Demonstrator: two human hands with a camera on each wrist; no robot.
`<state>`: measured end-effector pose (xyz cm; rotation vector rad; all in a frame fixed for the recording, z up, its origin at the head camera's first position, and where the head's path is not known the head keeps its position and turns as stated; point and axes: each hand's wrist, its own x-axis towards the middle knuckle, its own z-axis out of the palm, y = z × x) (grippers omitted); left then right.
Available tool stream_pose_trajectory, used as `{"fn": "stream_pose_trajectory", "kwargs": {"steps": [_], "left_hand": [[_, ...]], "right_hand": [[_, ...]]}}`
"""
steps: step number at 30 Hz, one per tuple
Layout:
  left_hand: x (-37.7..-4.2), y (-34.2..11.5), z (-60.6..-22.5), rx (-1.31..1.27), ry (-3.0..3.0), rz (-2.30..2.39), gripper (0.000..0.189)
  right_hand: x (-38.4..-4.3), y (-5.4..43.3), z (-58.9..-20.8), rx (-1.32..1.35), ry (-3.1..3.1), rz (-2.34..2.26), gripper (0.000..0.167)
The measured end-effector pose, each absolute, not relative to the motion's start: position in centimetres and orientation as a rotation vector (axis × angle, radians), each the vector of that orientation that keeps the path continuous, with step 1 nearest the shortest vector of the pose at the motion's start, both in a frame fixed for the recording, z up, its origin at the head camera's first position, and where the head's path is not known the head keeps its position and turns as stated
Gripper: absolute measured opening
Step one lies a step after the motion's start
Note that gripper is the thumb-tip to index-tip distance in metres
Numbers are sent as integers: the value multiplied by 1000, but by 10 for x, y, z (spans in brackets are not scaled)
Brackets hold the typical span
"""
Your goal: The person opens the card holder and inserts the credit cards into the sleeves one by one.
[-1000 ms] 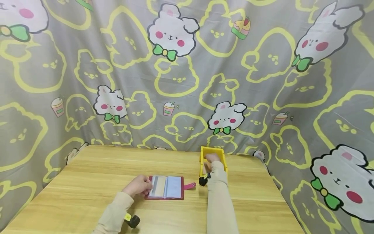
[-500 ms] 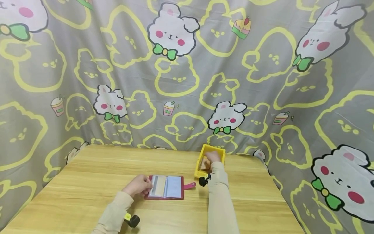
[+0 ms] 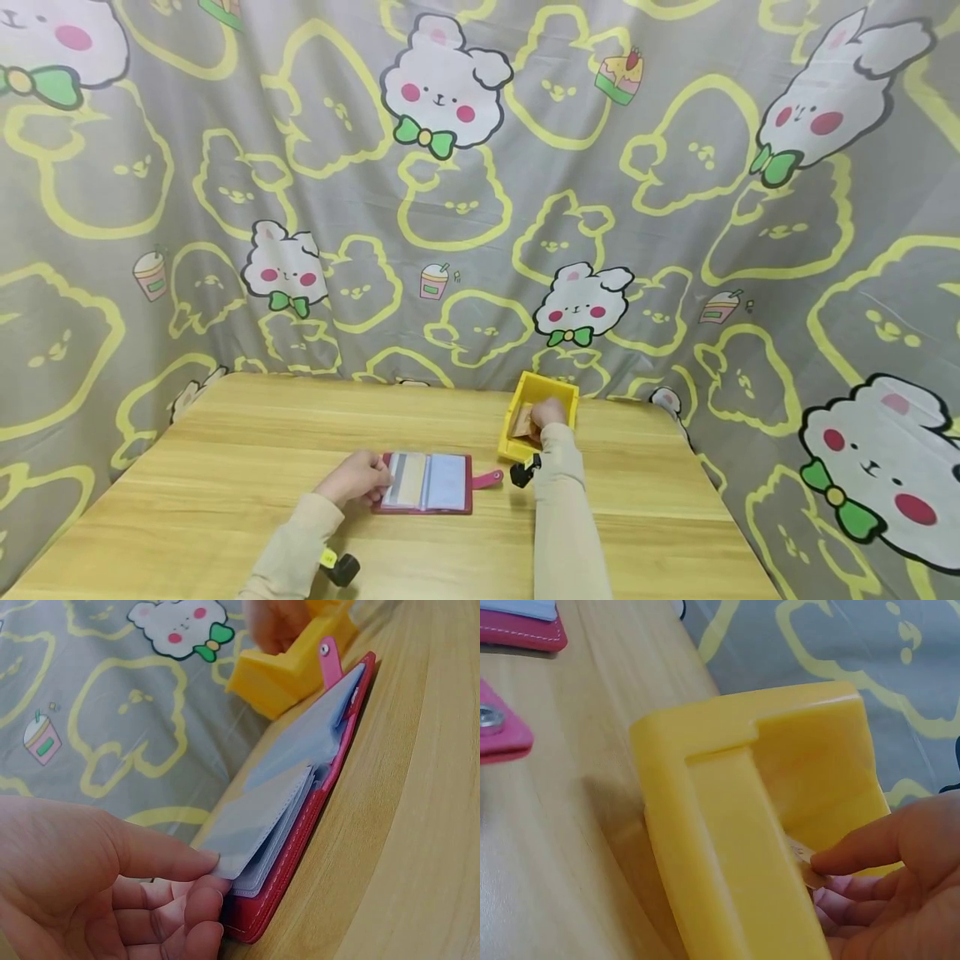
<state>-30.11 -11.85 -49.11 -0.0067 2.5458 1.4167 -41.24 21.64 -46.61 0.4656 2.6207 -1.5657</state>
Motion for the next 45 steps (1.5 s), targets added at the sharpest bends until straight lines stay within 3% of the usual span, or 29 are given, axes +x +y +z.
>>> {"fn": "stream_pose_trajectory", "kwargs": {"steps": [3, 7, 17, 23, 30, 35, 45], "left_hand": [[-301, -118, -492, -7, 2538, 1417, 17], [-301, -118, -493, -6, 2535, 1423, 16], [-302, -119, -493, 6, 2552, 1413, 19], [-303, -121, -491, -6, 2539, 1408, 21], [-304, -119, -491, -18, 2523, 1423, 22], [-305, -118, -493, -21, 2525, 1422, 22], [-303, -118, -491, -30, 2534, 1432, 20]], "right_hand": [[-421, 221, -475, 491, 2545, -1646, 37], [-439, 234, -486, 418, 2562, -1653, 25], [-410, 233, -426, 441, 2593, -1716, 20], [-400, 230, -408, 404, 2574, -1807, 31], [-387, 225, -399, 353, 2545, -1884, 10], [-376, 218, -398, 315, 2542, -1896, 40], [-355, 197, -410, 160, 2469, -1952, 38]]}}
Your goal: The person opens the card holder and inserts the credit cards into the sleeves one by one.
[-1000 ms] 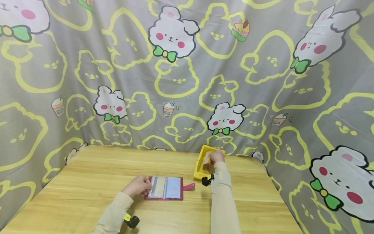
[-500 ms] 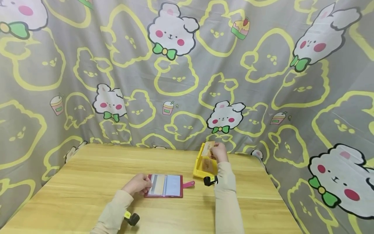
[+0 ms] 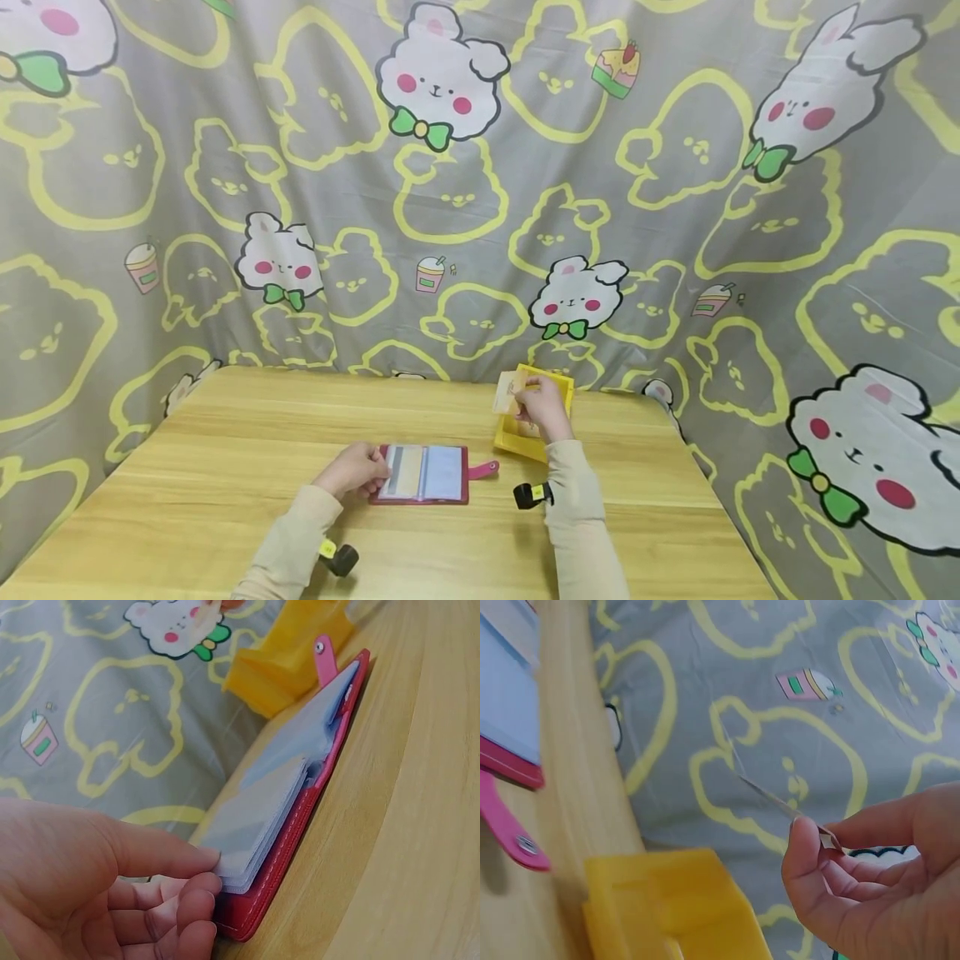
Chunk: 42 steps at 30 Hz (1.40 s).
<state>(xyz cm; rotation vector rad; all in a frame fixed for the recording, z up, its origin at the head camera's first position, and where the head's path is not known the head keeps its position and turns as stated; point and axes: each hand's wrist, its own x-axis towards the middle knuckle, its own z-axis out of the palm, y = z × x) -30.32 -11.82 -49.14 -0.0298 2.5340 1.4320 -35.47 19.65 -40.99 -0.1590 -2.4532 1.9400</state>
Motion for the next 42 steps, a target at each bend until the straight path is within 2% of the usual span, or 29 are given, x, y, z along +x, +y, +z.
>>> {"fn": "stream_pose_trajectory", "kwargs": {"steps": [10, 26, 42], "left_hand": [[-301, -117, -488, -23, 2566, 1418, 20], [-304, -118, -492, -30, 2560, 1421, 21], [-306, -118, -493, -14, 2553, 1427, 19]], "right_hand": [[-338, 173, -430, -56, -2431, 2080, 35], [-323, 128, -488, 86, -2512, 2387, 30], [-319, 117, -498, 83, -2637, 2333, 24]]}}
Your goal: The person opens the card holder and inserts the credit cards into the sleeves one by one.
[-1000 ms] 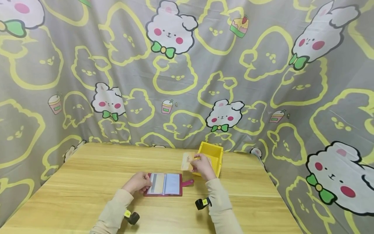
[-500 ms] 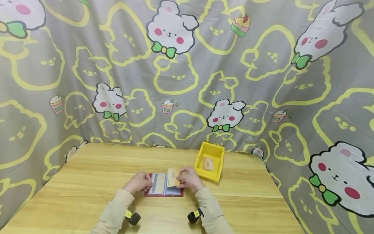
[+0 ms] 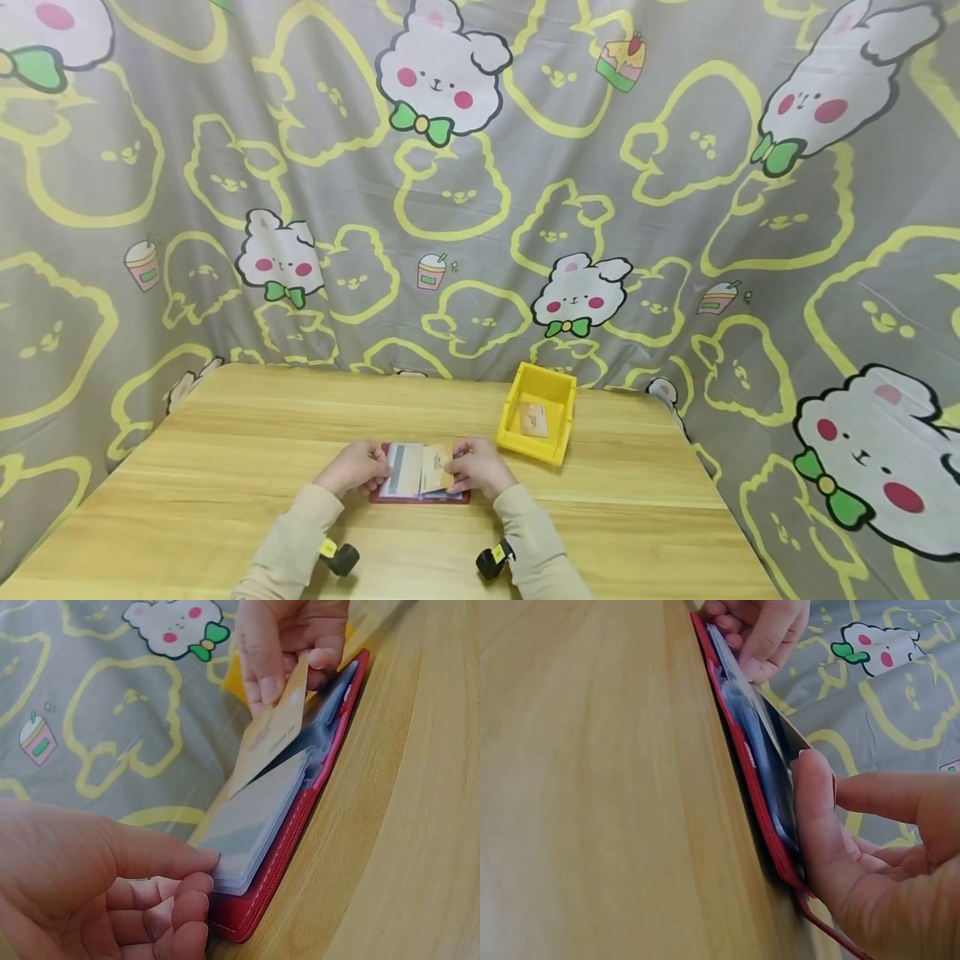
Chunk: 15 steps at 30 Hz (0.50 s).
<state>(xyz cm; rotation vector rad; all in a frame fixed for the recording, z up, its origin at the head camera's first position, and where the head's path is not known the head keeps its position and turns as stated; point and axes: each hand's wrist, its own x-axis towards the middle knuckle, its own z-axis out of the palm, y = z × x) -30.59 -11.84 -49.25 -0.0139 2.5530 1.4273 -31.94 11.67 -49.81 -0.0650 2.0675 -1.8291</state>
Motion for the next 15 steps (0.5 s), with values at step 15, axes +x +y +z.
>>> {"fn": "stream_pose_trajectory", "kwargs": {"steps": [15], "left_hand": [[-305, -118, -490, -41, 2531, 1430, 21]], "right_hand": [[-321, 104, -499, -76, 2174, -1756, 27]]}}
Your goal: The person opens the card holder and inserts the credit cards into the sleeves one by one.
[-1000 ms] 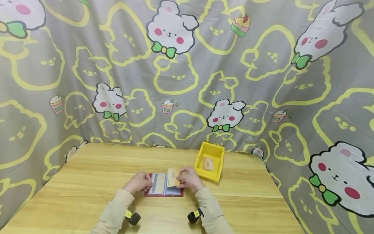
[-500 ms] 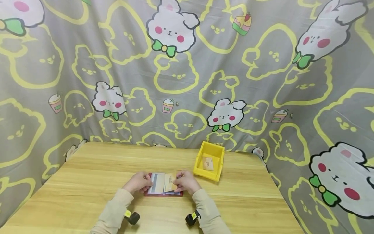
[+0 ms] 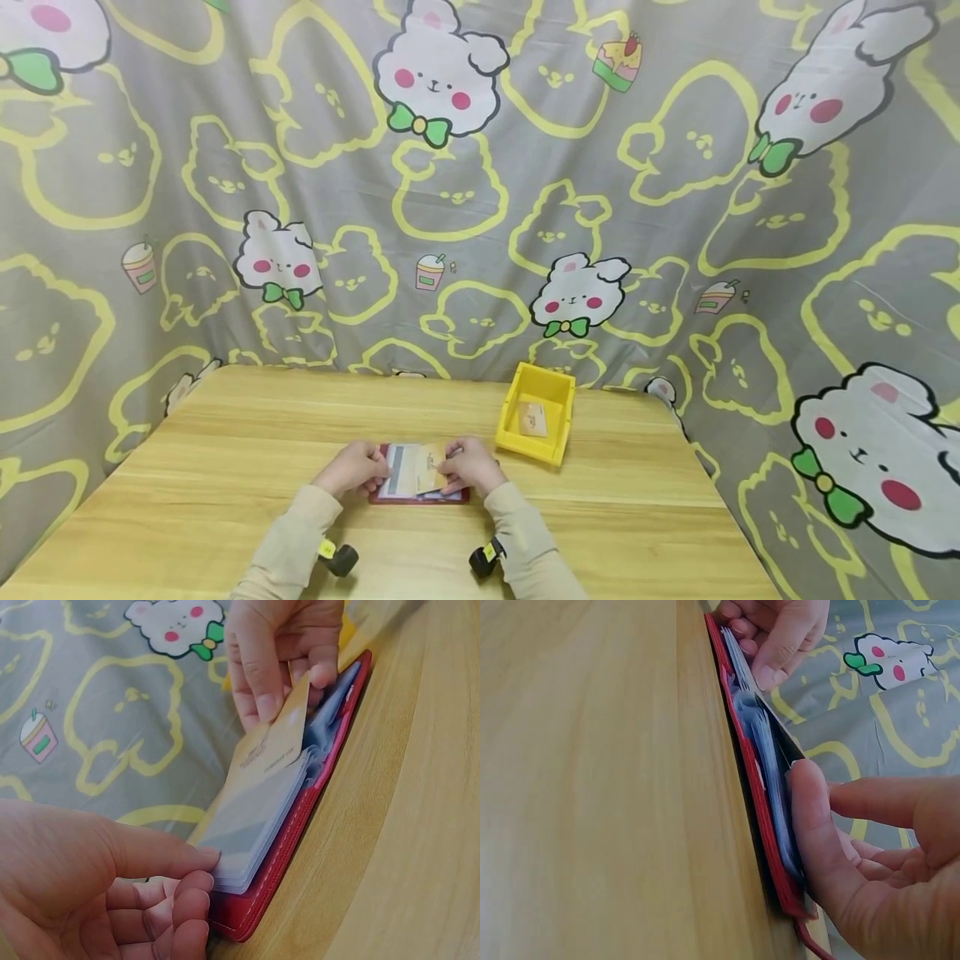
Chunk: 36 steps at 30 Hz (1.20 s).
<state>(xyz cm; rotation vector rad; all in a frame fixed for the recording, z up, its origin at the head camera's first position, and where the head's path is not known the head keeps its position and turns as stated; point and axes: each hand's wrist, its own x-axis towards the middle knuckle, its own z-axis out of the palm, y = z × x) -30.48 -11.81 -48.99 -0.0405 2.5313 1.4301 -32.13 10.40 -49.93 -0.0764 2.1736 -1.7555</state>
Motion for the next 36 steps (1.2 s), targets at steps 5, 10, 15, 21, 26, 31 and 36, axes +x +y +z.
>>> {"fn": "stream_pose_trajectory", "kwargs": {"steps": [5, 10, 15, 21, 26, 31, 36], "left_hand": [[-305, -118, -491, -35, 2525, 1435, 20], [-306, -118, -491, -27, 2532, 1431, 21], [-307, -118, -492, -33, 2528, 1434, 21], [-306, -119, -491, -27, 2527, 1430, 20], [-307, -119, -492, -24, 2529, 1427, 19], [-308, -119, -493, -28, 2536, 1420, 19], [-308, -119, -494, -50, 2524, 1433, 19]], "right_hand": [[-322, 99, -498, -78, 2196, -1745, 27], [-319, 93, -495, -93, 2261, -1674, 20], [-312, 88, -488, -131, 2382, -1513, 13], [-306, 82, -482, -159, 2441, -1396, 20], [-304, 75, -481, -146, 2416, -1364, 20], [-304, 72, -479, -169, 2430, -1308, 24], [-305, 72, -477, -242, 2522, -1178, 30]]}}
